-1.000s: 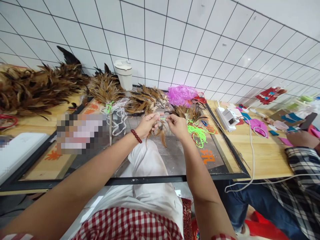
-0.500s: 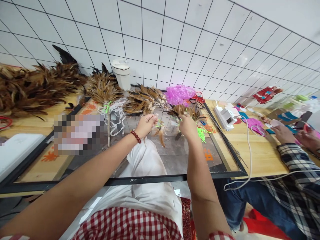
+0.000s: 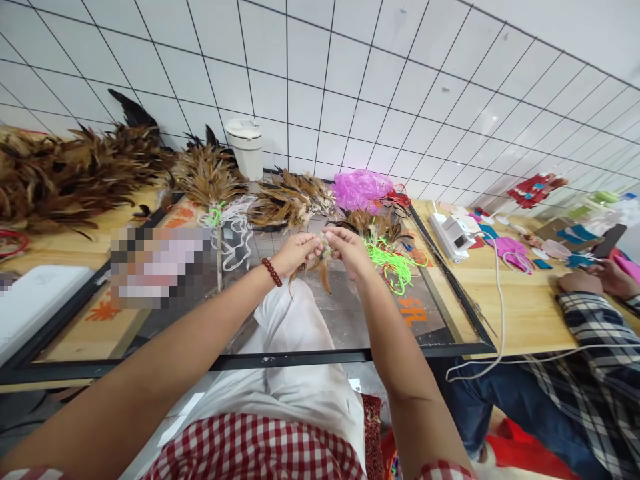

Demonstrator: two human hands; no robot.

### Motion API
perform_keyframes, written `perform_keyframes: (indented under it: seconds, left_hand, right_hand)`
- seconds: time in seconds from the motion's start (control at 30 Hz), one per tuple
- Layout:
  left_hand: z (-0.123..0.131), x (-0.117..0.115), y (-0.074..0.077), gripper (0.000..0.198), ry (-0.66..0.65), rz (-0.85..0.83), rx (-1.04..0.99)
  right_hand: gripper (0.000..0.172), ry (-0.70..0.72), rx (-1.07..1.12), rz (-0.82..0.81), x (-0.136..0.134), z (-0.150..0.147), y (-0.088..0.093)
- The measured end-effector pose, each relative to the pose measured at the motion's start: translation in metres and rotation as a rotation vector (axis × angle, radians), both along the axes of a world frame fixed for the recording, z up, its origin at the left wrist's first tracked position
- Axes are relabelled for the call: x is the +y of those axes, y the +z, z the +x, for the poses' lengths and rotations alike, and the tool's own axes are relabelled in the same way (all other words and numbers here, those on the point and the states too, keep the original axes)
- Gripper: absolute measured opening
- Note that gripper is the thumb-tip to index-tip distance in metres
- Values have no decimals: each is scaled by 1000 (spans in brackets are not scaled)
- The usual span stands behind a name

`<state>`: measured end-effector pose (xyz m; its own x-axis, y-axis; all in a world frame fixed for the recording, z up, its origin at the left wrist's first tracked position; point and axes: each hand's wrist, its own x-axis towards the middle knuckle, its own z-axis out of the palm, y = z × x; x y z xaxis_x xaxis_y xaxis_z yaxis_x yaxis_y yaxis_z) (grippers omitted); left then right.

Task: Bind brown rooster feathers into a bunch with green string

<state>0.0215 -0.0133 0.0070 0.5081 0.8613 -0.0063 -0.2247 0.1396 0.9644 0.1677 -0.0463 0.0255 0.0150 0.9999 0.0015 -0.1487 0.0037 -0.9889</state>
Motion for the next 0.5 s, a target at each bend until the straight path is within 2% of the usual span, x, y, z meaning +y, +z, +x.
perform_keyframes:
  seconds: [0.13,0.27,0.4,0.5]
  left_hand:
    - [0,-3,2,31,-105,-96,-80]
    - [0,-5,3,30,-184,-137,-149]
    - [-1,-7,4,27,-251,-191,-128]
    - [-1,-6,5,27,-210,-193,-124]
  right_hand:
    - [41,81,-32,17,-2,-4,1]
    - [32,-11,-81,95,0,-6,-3]
    - [32,-130,-186,156,4,-4,-6]
    - [32,-174,-371,218,6,3,-7]
